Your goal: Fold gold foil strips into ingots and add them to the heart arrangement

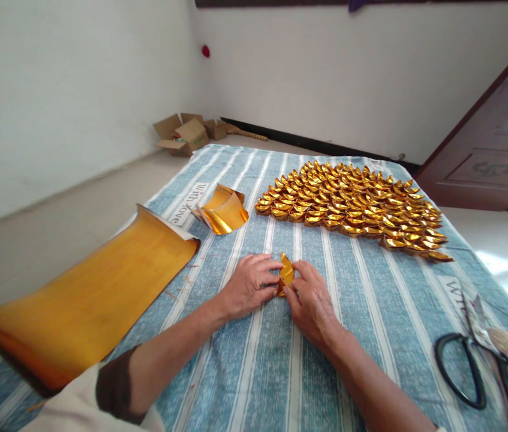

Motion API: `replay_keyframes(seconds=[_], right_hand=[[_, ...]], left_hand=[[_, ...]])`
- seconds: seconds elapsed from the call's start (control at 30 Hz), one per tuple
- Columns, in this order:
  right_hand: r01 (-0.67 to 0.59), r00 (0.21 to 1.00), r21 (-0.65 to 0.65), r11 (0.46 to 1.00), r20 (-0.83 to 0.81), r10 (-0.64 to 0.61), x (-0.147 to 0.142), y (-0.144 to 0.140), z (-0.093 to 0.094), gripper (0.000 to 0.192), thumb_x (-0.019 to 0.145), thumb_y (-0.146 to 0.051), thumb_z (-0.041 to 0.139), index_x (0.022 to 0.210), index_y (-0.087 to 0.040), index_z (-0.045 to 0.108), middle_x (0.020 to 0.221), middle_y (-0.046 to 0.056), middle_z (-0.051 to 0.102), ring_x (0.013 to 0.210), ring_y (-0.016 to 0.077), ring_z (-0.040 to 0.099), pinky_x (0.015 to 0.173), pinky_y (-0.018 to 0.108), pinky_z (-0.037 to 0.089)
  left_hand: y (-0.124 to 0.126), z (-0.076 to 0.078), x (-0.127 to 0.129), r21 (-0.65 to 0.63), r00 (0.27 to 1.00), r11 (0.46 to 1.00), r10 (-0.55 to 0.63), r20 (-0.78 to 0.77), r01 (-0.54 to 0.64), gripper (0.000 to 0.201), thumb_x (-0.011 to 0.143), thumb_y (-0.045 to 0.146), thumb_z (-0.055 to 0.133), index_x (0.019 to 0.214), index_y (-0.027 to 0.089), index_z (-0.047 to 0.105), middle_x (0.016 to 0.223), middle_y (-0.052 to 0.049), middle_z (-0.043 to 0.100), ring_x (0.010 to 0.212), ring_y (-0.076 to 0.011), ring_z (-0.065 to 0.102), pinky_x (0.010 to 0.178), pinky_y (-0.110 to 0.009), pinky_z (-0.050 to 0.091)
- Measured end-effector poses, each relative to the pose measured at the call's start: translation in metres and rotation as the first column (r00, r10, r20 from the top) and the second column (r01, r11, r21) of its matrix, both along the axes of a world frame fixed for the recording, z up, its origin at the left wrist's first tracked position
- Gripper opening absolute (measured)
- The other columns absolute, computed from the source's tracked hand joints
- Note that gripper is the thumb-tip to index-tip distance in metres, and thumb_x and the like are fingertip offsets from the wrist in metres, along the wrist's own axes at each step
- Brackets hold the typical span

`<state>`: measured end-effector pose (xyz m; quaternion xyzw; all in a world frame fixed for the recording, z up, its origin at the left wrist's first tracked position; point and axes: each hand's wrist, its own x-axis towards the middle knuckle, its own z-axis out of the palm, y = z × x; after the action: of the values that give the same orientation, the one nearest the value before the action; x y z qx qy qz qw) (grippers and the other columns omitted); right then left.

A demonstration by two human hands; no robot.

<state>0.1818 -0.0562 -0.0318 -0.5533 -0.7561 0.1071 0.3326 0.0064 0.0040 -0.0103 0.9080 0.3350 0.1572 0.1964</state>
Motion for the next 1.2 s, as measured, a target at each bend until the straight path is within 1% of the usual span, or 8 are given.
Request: replay_keyframes(seconds=[0.13,0.33,0.47,0.63,0.77,0.87,1.03,1.2], right_hand=[[0.008,1.000,0.005,1.000,-0.010,-0.008,-0.0010,0.0001,-0.0003,0.020,0.087,-0.017,0.049,0.069,-0.018,0.057,0.111,0.013,0.057,0.108,0.0267,0.052,0.093,0.046,0.045],[0.038,0.999,0.039,0.999,-0.002,-0.038,-0.0025,-0.0011,-0.0040,0.018,0.085,-0.014,0.048,0.070,-0.018,0.056,0.114,0.014,0.056,0.112,0.0271,0.051,0.096,0.047,0.043],[0.047,0.999,0.045,0.998,-0.013,-0.046,-0.0033,-0.0015,-0.0035,0.017,0.085,-0.013,0.049,0.070,-0.018,0.056,0.112,0.014,0.056,0.109,0.0260,0.052,0.095,0.044,0.044],[0.053,0.998,0.033,0.998,-0.033,-0.052,-0.0040,0.0000,-0.0025,0.020,0.084,-0.013,0.051,0.065,-0.018,0.054,0.106,0.013,0.058,0.104,0.0243,0.054,0.092,0.042,0.045],[0.056,0.998,0.021,0.998,-0.029,-0.056,-0.0036,0.0010,-0.0025,0.021,0.084,-0.014,0.051,0.064,-0.019,0.054,0.106,0.012,0.058,0.103,0.0239,0.054,0.091,0.041,0.045],[0.056,0.998,0.021,0.998,-0.031,-0.055,-0.0036,0.0012,-0.0024,0.021,0.085,-0.015,0.050,0.064,-0.019,0.055,0.105,0.011,0.059,0.102,0.0232,0.054,0.090,0.040,0.045],[0.073,0.997,0.025,0.997,-0.033,-0.072,-0.0044,0.0013,-0.0026,0.021,0.085,-0.016,0.050,0.065,-0.020,0.057,0.106,0.010,0.059,0.102,0.0235,0.055,0.090,0.041,0.046],[0.074,0.997,0.029,0.997,-0.007,-0.073,-0.0040,0.0022,-0.0044,0.022,0.085,-0.017,0.051,0.064,-0.020,0.056,0.105,0.011,0.059,0.102,0.0230,0.055,0.090,0.040,0.046]], left_hand=[[0.0004,-0.0005,-0.0007,-0.011,1.000,1.000,0.001,0.024,0.000,0.020,0.082,0.026,0.062,0.100,0.030,0.070,0.123,0.001,0.063,0.122,-0.0289,0.046,0.099,-0.049,0.030],[0.0001,-0.0016,-0.0015,-0.031,0.999,1.000,0.003,0.050,-0.002,0.029,0.078,0.021,0.063,0.105,0.028,0.067,0.124,0.000,0.063,0.124,-0.0289,0.045,0.100,-0.050,0.029],[-0.0004,-0.0012,-0.0017,-0.029,0.998,1.000,-0.002,0.062,0.004,0.031,0.077,0.020,0.061,0.106,0.028,0.066,0.124,0.000,0.063,0.124,-0.0289,0.045,0.101,-0.050,0.028],[-0.0015,0.0006,-0.0015,-0.050,0.998,0.999,0.002,0.055,0.000,0.042,0.073,0.016,0.058,0.113,0.027,0.062,0.127,-0.001,0.061,0.126,-0.0288,0.043,0.103,-0.050,0.027],[-0.0014,0.0008,-0.0015,-0.054,0.998,0.998,0.021,0.052,-0.018,0.048,0.074,0.016,0.056,0.120,0.026,0.058,0.127,-0.003,0.061,0.126,-0.0280,0.043,0.103,-0.050,0.027],[-0.0010,0.0019,-0.0017,-0.040,0.999,0.999,0.008,0.038,-0.006,0.042,0.078,0.019,0.056,0.119,0.026,0.059,0.127,-0.002,0.061,0.126,-0.0278,0.044,0.102,-0.049,0.028],[-0.0017,0.0034,-0.0012,0.007,1.000,1.000,-0.014,0.020,0.014,0.027,0.088,0.031,0.054,0.112,0.028,0.064,0.124,-0.002,0.063,0.124,-0.0280,0.044,0.100,-0.048,0.029],[-0.0027,-0.0004,0.0013,0.042,1.000,0.999,0.013,0.020,-0.014,0.023,0.090,0.031,0.053,0.110,0.027,0.065,0.121,-0.002,0.064,0.123,-0.0263,0.046,0.100,-0.047,0.029]])
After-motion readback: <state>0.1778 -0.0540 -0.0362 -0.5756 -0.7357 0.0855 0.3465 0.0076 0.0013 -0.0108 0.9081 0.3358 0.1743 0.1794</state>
